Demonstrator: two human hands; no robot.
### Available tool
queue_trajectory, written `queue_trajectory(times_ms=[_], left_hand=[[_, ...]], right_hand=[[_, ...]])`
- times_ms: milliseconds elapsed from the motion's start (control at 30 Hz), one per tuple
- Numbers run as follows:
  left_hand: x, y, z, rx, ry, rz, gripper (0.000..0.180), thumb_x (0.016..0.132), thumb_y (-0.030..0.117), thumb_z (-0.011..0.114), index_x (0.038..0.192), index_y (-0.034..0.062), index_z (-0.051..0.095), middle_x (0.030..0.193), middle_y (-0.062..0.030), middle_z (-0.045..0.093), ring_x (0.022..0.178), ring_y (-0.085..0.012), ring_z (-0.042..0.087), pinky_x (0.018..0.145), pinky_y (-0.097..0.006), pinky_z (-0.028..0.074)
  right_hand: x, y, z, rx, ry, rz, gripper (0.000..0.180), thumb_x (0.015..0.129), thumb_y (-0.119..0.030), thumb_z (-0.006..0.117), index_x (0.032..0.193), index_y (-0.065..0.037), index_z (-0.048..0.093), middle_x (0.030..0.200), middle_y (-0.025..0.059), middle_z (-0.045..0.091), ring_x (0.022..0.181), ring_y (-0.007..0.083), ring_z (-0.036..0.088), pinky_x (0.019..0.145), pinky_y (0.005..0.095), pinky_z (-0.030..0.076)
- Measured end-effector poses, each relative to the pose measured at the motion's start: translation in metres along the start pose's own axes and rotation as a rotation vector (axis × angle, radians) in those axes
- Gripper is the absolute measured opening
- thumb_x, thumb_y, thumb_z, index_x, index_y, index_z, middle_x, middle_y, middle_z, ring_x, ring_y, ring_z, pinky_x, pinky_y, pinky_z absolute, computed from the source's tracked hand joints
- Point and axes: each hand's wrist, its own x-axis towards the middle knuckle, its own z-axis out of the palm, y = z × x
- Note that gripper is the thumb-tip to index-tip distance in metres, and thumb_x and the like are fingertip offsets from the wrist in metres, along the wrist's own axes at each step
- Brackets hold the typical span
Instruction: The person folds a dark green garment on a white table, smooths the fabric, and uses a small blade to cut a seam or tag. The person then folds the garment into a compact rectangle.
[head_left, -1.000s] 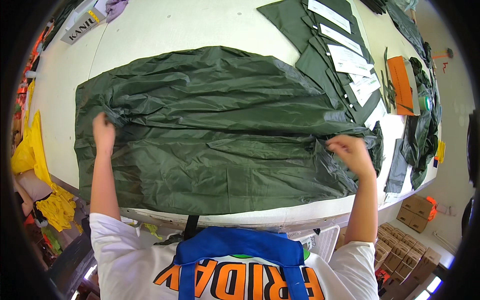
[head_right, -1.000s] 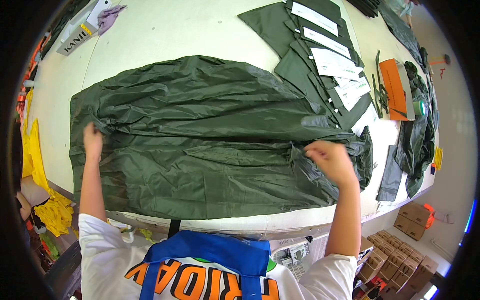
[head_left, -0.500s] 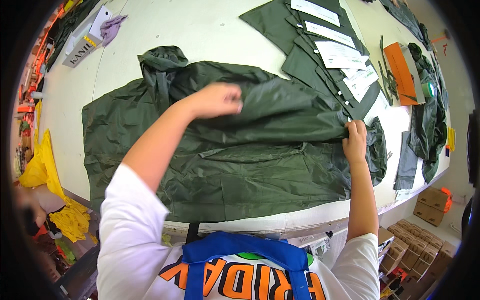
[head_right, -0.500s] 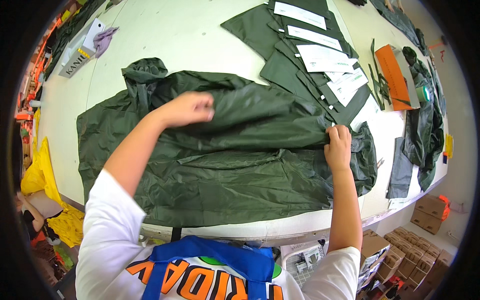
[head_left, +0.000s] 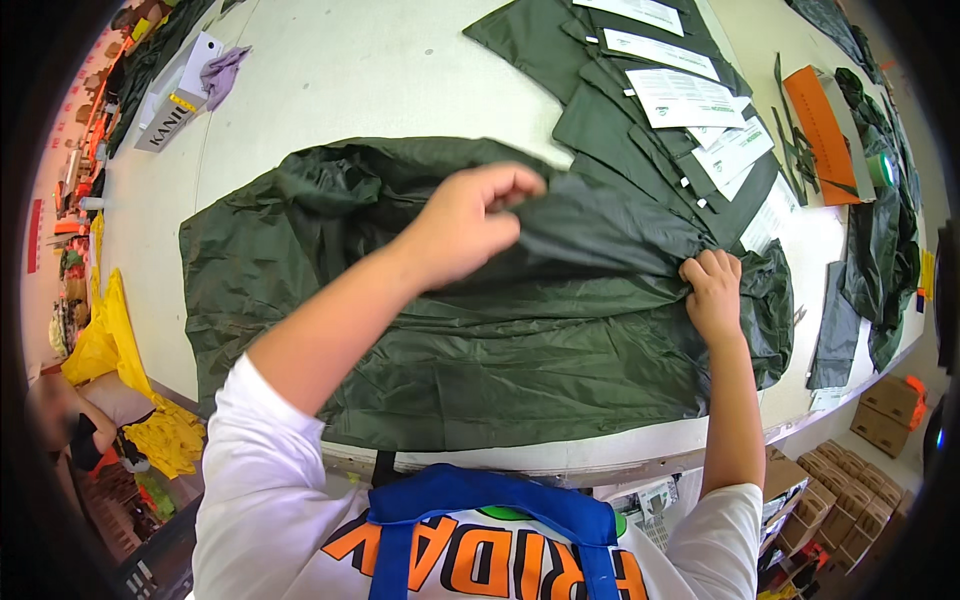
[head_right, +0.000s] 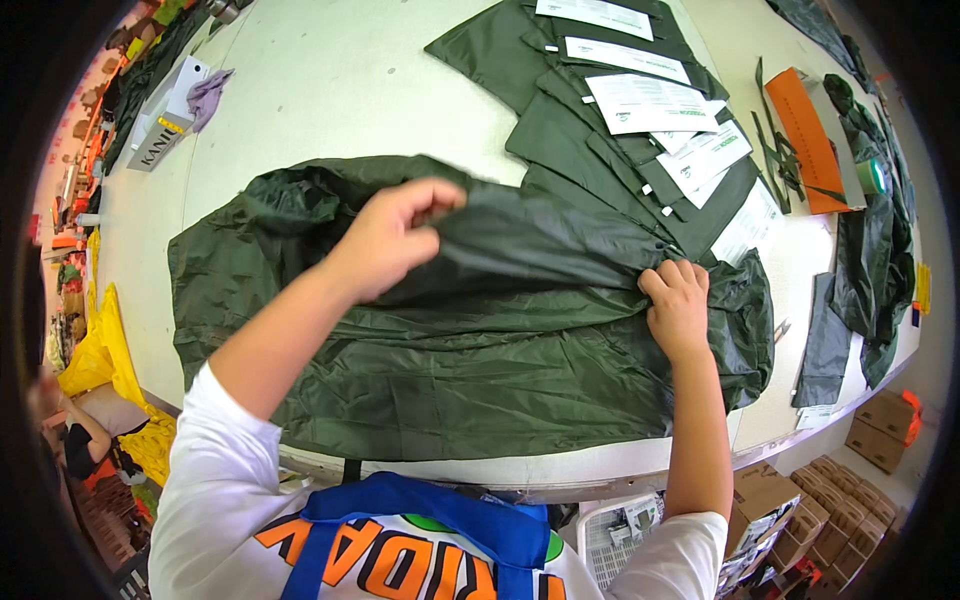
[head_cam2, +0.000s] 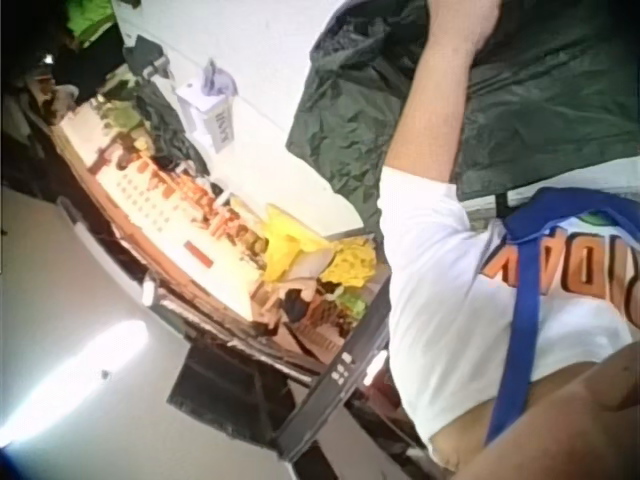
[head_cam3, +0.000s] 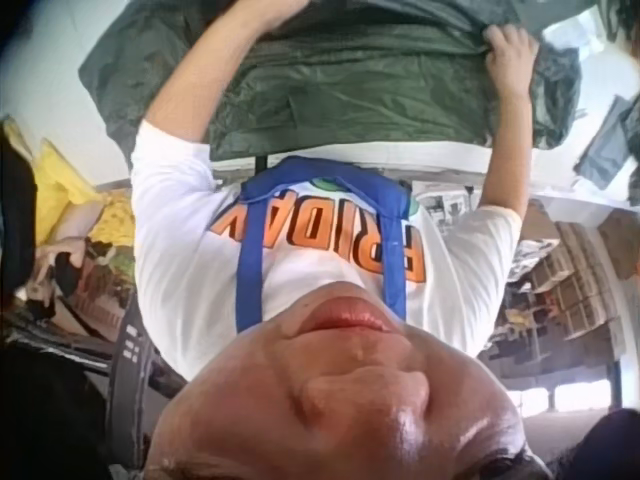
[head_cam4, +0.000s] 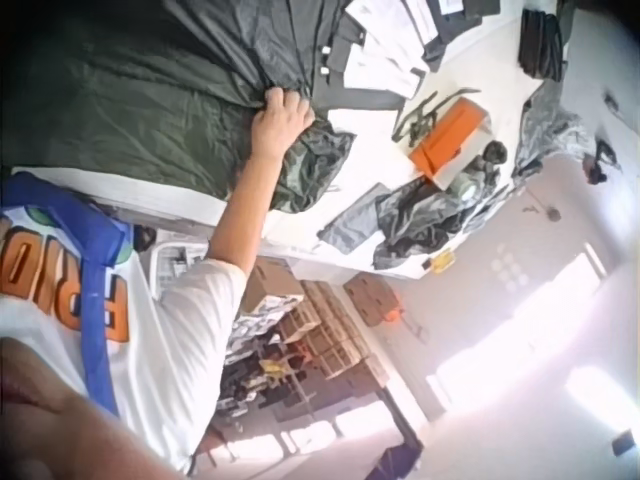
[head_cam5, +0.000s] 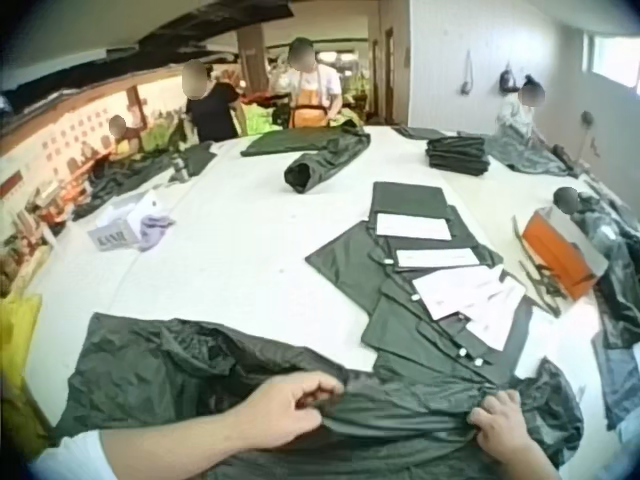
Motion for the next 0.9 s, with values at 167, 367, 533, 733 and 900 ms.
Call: queue_trajectory(times_ms=[167,367,533,733,900], left_hand=[[-0.049,-0.003,0.043,-0.698,-0.033,-0.602,0.039,0.084,0.018,0.062,0.117,-0.0023,0.058,0.112,-0.0094,0.063,0.101,-0.0152,0.057,0.091,-0.028,0.041],[0.004,0.030,0.011,0.052,-0.157,-0.250,0.028,0.090,0.023,0.060,0.101,-0.0020,0.065,0.094,-0.0074,0.067,0.086,-0.0125,0.059,0.082,-0.028,0.045],[0.107,-0.010,-0.034,0.740,0.061,0.197,0.021,0.085,0.022,0.063,0.092,0.0025,0.064,0.078,-0.0081,0.063,0.075,-0.0209,0.059,0.072,-0.035,0.048],[0.051,-0.048,-0.068,0.839,0.498,0.122,0.029,0.083,0.026,0.065,0.107,0.0108,0.062,0.113,-0.0092,0.060,0.102,-0.0277,0.058,0.084,-0.038,0.047],[-0.081,-0.046,-0.177,1.311,0.753,-0.140,0.053,0.075,0.038,0.071,0.122,0.0168,0.057,0.126,-0.0095,0.055,0.118,-0.0297,0.049,0.097,-0.039,0.040]], right_hand=[[0.006,0.002,-0.007,0.054,0.030,-0.050,0.025,0.056,0.003,0.058,0.077,-0.011,0.054,0.076,0.0063,0.046,0.083,0.0278,0.050,0.083,0.0397,0.038],[-0.006,0.011,0.004,0.021,0.108,-0.099,0.025,0.056,0.003,0.057,0.077,-0.009,0.053,0.078,0.0067,0.046,0.083,0.0284,0.049,0.081,0.0405,0.038],[-0.004,0.011,0.001,0.026,0.139,-0.031,0.020,0.059,0.000,0.058,0.076,-0.008,0.053,0.080,0.0092,0.047,0.085,0.0297,0.049,0.080,0.0399,0.038],[0.039,-0.012,-0.047,0.092,-0.288,0.097,0.029,0.075,-0.025,0.067,0.097,-0.007,0.062,0.094,0.0079,0.057,0.090,0.0295,0.055,0.083,0.0412,0.040],[0.103,-0.089,-0.019,0.237,0.008,-0.129,0.062,0.083,-0.033,0.064,0.138,-0.015,0.043,0.142,0.0133,0.039,0.130,0.0337,0.037,0.106,0.0446,0.029]])
